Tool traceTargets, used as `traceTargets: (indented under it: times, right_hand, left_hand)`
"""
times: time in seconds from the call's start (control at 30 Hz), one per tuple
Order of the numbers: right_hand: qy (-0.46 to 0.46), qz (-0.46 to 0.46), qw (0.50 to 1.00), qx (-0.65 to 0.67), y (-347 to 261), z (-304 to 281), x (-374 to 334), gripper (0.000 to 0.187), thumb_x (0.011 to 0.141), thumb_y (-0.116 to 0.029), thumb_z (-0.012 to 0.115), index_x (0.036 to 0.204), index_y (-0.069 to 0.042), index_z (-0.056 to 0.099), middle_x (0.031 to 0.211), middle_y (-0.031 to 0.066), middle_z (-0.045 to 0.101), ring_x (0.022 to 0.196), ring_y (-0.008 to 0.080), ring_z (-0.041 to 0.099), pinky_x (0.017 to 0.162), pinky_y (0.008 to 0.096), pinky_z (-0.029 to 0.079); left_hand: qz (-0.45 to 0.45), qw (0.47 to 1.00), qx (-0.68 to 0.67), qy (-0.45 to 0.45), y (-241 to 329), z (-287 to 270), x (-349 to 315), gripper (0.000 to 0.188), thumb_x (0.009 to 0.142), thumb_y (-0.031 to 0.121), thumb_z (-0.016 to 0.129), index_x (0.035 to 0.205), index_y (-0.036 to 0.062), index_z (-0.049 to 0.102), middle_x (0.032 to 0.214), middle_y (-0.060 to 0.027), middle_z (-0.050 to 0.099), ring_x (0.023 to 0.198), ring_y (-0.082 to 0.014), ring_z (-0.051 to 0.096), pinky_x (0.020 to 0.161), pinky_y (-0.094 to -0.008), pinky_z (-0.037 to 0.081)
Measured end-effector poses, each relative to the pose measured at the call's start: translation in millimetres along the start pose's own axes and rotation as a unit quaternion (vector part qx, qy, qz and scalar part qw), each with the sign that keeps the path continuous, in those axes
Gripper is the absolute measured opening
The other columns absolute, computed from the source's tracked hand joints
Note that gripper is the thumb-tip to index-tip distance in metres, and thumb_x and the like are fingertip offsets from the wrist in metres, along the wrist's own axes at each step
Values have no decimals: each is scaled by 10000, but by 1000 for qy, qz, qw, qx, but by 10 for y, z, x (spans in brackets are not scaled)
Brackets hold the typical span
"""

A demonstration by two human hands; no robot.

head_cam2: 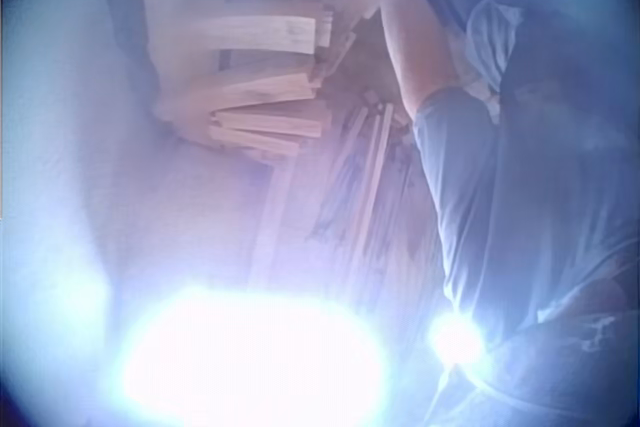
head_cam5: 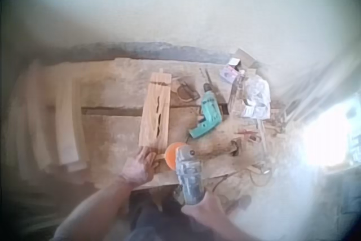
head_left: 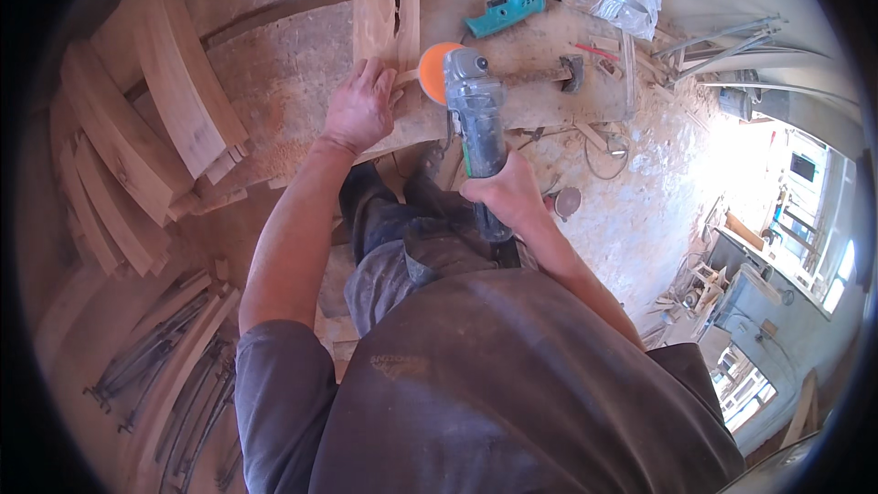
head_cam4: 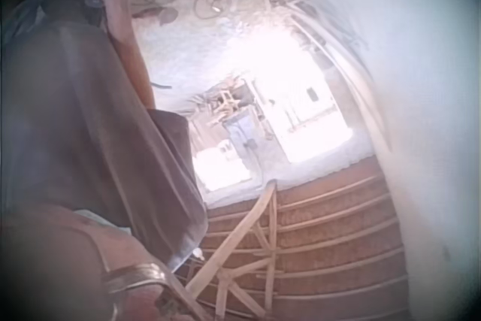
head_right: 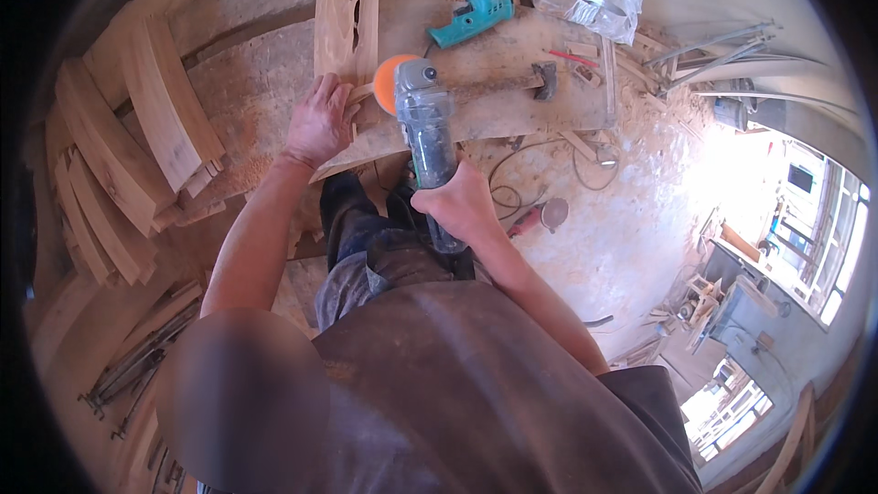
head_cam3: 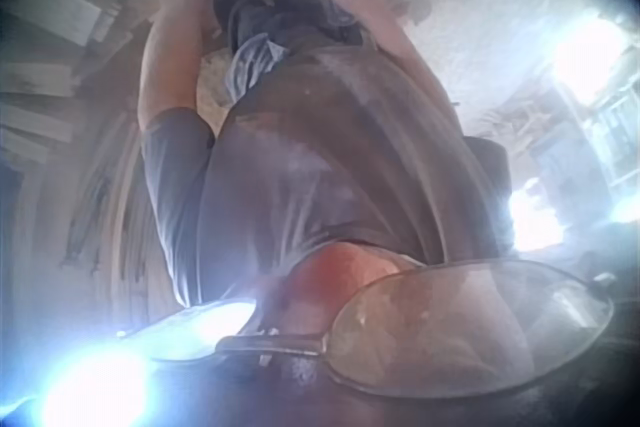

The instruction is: The person assembles small wooden parts by inserting wooden dowels into pre-drilled holes, tapping them with a hammer, and drilling additional holes. The person also uses an angle grinder to smooth the edges of the wooden pieces.

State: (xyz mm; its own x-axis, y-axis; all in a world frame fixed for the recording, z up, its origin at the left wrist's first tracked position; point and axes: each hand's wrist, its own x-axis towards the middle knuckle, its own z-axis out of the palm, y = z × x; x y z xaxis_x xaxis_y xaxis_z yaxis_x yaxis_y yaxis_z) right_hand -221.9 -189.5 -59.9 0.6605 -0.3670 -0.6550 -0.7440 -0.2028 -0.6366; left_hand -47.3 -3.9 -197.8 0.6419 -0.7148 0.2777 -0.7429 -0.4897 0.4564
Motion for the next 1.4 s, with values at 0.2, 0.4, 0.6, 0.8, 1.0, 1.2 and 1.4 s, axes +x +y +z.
traceTargets:
  times: [0.2,0.4,0.6,0.8,1.0,1.2,1.4]
  right_hand:
    - [-4,5,999,-32,-99,-4,-11,479,654,-169,789,1078,19,670,944,146,740,888,240,727,831,356,555]
    - [3,8,999,-39,-20,53,26,469,652,-173,785,1063,20,667,934,149,741,882,247,731,824,363,556]
    - [10,26,999,-19,133,-12,98,389,648,-159,793,972,21,672,817,133,719,768,226,718,744,363,557]
    - [49,33,993,103,259,-220,115,264,682,-85,799,884,-3,649,744,84,681,631,177,670,608,333,524]
    - [39,56,986,152,341,-287,-45,215,691,-89,780,842,-3,653,707,94,672,600,192,667,600,343,529]
    - [26,48,985,165,545,-273,10,203,694,-91,773,827,-4,647,697,99,666,584,197,661,575,345,527]
    - [10,47,984,170,476,-294,-19,219,685,-88,781,834,-10,642,700,85,663,580,188,654,565,340,519]
  left_hand:
    - [-2,1000,-14,10,21,-11,12,312,817,114,717,1092,-1,626,1082,-150,583,1022,-351,612,835,-432,566]
    - [-5,1000,-5,-8,10,-29,-1,274,843,148,705,1066,9,626,1096,-147,592,1038,-334,607,882,-415,556]
    - [-2,1000,-7,0,23,-33,4,257,856,155,701,1058,17,624,1096,-146,589,1032,-335,605,880,-419,553]
    - [-55,998,-21,-36,123,-116,26,305,888,168,693,1146,16,632,1136,-163,596,1083,-360,605,911,-458,547]
    - [-208,971,-75,-91,73,-273,88,460,883,183,715,1316,54,628,1182,-181,593,1127,-385,587,980,-487,516]
    - [-143,989,-40,-17,154,-346,93,445,830,131,754,1253,22,667,1193,-181,583,1169,-394,532,1031,-484,464]
    - [-112,993,-50,1,30,-216,-25,410,809,70,728,1204,-21,664,1164,-197,580,1139,-413,522,1007,-484,459]
